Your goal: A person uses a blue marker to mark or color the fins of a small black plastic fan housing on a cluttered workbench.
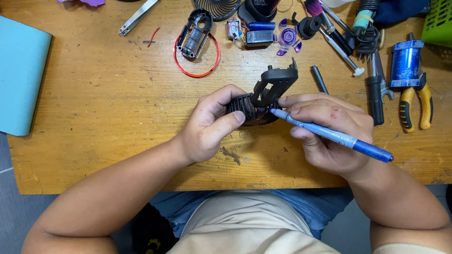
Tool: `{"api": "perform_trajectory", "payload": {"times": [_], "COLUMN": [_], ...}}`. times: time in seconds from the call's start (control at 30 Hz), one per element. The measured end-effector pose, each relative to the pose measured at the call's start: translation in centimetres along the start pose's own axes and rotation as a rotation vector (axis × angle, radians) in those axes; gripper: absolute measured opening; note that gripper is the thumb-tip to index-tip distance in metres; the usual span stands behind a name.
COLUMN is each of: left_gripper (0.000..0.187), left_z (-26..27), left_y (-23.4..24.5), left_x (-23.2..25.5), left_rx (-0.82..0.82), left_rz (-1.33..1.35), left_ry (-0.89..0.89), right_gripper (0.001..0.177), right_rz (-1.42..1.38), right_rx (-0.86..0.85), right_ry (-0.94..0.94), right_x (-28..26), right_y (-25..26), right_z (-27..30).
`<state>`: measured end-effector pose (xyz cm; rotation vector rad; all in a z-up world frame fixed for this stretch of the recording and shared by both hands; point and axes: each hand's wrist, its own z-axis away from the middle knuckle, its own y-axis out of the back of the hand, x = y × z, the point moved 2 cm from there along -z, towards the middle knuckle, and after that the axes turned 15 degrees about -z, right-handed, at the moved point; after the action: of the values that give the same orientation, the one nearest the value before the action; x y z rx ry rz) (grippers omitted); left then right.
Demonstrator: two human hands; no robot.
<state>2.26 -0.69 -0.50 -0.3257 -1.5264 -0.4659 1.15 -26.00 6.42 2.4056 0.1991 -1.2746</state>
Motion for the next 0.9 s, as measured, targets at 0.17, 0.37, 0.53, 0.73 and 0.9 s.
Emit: {"api": "perform_trajectory", "payload": {"times": [0.17, 0.37, 0.53, 0.73, 0.9], "left_gripper": [0.023, 0.025, 0.021, 0.025, 0.024], "left_z": [0.0, 0.0, 0.0, 0.0, -0.1], "left_y": [0.0, -0.1, -0.1, -0.2, -0.2], "left_x": [0.2, -0.2, -0.1, -0.5, -0.6], "left_rx": [0.001, 0.007, 0.017, 0.022, 0.019], "left_rz": [0.006, 0.010, -0.001, 0.020, 0.040], "left_ry": [0.003, -0.018, -0.025, -0.011, -0.017], "right_gripper": [0.028, 0.028, 0.028, 0.025, 0.025], "right_rz": [-0.005, -0.006, 0.015, 0.023, 0.026], "right_rx": [-0.009, -0.008, -0.006, 0.000, 0.004], "right_ry": [-0.005, -0.009, 0.025, 0.037, 0.035], "right_x": [0.0, 0.1, -0.1, -0.1, -0.1], "right_y": [0.0, 0.1, -0.1, -0.1, -0.1], "right_z": [0.0, 0.2, 0.0, 0.0, -0.1]}}
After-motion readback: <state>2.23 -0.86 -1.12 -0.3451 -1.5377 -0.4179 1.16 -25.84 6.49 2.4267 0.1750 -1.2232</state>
